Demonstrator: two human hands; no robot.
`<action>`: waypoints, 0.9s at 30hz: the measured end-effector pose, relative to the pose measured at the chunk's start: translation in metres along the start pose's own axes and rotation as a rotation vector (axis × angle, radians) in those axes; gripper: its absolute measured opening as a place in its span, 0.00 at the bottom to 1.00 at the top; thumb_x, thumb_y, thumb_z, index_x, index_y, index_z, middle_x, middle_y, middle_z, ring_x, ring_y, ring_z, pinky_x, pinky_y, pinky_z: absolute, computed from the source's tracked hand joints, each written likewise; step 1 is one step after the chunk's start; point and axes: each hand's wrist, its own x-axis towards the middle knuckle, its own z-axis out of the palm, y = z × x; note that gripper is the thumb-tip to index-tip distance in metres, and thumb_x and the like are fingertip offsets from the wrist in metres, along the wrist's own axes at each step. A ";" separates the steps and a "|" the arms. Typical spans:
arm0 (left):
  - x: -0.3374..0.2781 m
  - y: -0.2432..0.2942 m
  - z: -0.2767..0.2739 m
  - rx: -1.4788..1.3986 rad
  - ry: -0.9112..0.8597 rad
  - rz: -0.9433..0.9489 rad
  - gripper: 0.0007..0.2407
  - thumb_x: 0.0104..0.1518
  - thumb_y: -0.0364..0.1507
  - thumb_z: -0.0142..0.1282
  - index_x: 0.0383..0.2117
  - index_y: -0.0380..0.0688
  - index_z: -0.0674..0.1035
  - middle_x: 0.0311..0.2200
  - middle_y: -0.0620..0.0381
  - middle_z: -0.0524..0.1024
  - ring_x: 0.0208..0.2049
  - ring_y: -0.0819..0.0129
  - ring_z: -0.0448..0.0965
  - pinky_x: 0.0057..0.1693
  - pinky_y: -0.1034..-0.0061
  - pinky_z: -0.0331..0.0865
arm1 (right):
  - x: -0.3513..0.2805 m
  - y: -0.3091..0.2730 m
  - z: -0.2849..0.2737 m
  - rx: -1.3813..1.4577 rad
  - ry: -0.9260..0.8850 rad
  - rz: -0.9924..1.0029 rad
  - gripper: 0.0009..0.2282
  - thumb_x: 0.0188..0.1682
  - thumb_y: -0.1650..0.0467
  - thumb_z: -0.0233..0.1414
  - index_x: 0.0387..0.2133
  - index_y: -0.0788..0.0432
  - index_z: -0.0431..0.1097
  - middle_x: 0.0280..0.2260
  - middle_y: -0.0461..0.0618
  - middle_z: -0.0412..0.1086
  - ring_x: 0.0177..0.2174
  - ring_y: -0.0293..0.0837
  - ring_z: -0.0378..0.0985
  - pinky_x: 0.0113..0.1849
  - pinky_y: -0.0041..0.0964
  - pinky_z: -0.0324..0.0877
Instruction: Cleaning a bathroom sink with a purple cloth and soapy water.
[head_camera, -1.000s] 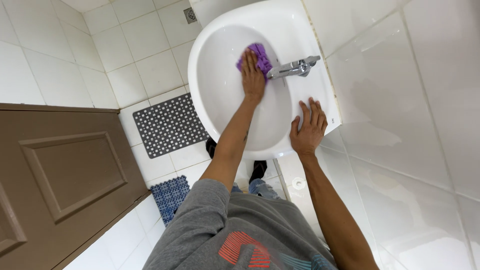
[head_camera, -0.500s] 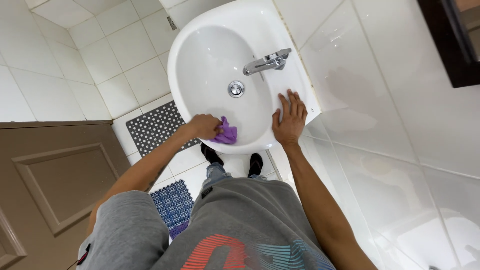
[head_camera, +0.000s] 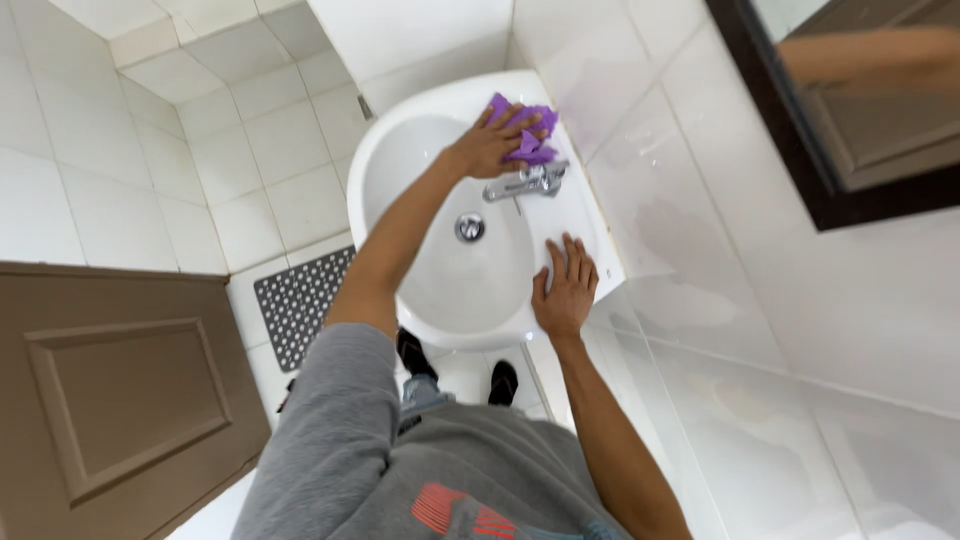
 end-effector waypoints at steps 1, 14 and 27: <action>0.010 0.006 0.008 0.086 -0.016 0.016 0.28 0.61 0.48 0.45 0.67 0.53 0.64 0.72 0.56 0.48 0.71 0.50 0.39 0.69 0.42 0.37 | -0.002 0.001 -0.003 0.002 0.009 0.005 0.21 0.51 0.70 0.49 0.60 0.53 0.65 0.65 0.51 0.59 0.66 0.52 0.54 0.64 0.52 0.48; 0.000 -0.081 -0.014 0.258 -0.019 -0.826 0.28 0.69 0.48 0.25 0.56 0.39 0.73 0.54 0.43 0.72 0.53 0.50 0.75 0.55 0.49 0.69 | -0.002 0.002 -0.004 0.012 -0.063 0.004 0.21 0.49 0.70 0.48 0.59 0.54 0.66 0.64 0.52 0.59 0.65 0.53 0.55 0.63 0.54 0.48; -0.275 0.046 0.041 -0.109 0.328 -1.262 0.26 0.56 0.41 0.57 0.45 0.22 0.72 0.36 0.31 0.78 0.37 0.39 0.82 0.46 0.56 0.77 | -0.017 0.015 0.016 -0.009 0.005 -0.037 0.20 0.51 0.72 0.51 0.59 0.56 0.67 0.64 0.55 0.59 0.65 0.57 0.56 0.62 0.58 0.49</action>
